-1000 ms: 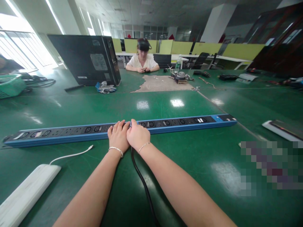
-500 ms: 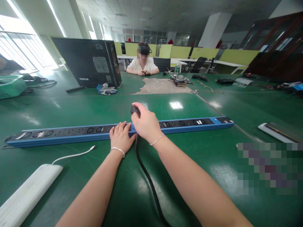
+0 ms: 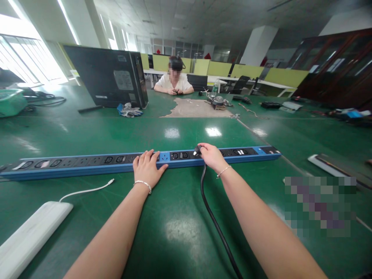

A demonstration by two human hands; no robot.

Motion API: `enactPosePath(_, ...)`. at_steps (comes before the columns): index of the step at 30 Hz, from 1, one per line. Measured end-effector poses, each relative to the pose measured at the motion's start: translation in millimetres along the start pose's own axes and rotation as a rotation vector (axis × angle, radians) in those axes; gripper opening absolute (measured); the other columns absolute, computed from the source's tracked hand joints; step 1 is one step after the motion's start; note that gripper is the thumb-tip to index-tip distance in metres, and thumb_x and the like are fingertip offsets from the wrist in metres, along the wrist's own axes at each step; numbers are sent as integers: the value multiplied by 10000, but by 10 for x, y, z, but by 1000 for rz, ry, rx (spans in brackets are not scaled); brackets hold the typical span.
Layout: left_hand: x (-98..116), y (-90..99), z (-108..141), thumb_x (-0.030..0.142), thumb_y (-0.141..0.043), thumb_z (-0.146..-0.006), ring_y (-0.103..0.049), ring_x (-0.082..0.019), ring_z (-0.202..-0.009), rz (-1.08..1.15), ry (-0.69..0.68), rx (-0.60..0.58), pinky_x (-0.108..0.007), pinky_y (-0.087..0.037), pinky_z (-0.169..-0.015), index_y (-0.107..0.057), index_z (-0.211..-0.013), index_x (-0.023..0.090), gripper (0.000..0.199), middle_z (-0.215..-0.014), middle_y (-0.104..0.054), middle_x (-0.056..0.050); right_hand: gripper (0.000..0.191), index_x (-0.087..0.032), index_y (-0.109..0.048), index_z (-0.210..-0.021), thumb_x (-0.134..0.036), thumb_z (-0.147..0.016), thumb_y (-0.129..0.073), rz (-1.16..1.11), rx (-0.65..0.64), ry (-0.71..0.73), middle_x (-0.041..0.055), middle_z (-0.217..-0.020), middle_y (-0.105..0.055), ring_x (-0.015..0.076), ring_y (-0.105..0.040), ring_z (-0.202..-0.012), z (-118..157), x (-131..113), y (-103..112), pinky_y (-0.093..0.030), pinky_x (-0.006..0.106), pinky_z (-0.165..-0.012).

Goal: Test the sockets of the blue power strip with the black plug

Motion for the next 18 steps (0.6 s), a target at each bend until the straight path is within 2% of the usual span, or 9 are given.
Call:
enactPosePath(4, -1, 4, -3, 547, -500, -794, -377, -281, -1296, -1, 8, -16, -468, -192, -1089, -510, -1277, 247, 569, -1384, -483, -83, 410, -169, -616, -1184, -252, -874, -361, 105, -42, -23, 70, -1126, -665, 177, -613, -994, 44, -69, -37, -442, 276, -883)
enactPosePath(7, 1, 9, -5, 548, -496, -796, -371, -281, -1300, 0, 13, -26, -472, -194, -1088, -504, -1282, 244, 573, -1390, -476, -81, 423, -204, -597, -1214, -271, -883, -343, 197, -54, -40, 57, -1178, -646, 191, -596, -1049, 81, -121, -28, -430, 279, -900)
enactPosePath(12, 6, 15, -4, 541, -495, -798, -374, -279, -1297, 3, 10, -20, -471, -199, -1086, -508, -1274, 250, 559, -1386, -481, -85, 441, -245, -561, -1255, -285, -894, -311, 346, -68, -53, 61, -1161, -654, 205, -608, -1043, 153, -249, -13, -437, 297, -876)
enactPosePath(18, 7, 13, -1, 534, -501, -794, -375, -285, -1296, 18, 5, -11, -473, -201, -1084, -506, -1278, 239, 566, -1379, -486, -94, 444, -269, -497, -1312, -306, -919, -293, 535, -38, -70, 101, -1029, -693, 248, -652, -942, 295, -376, -52, -456, 347, -800)
Point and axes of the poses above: each hand's wrist, its own z-axis away from the middle knuckle, its own y-axis out of the back of the hand, x = y × z, the point moved 6 cm from there along -z, towards the middle knuckle
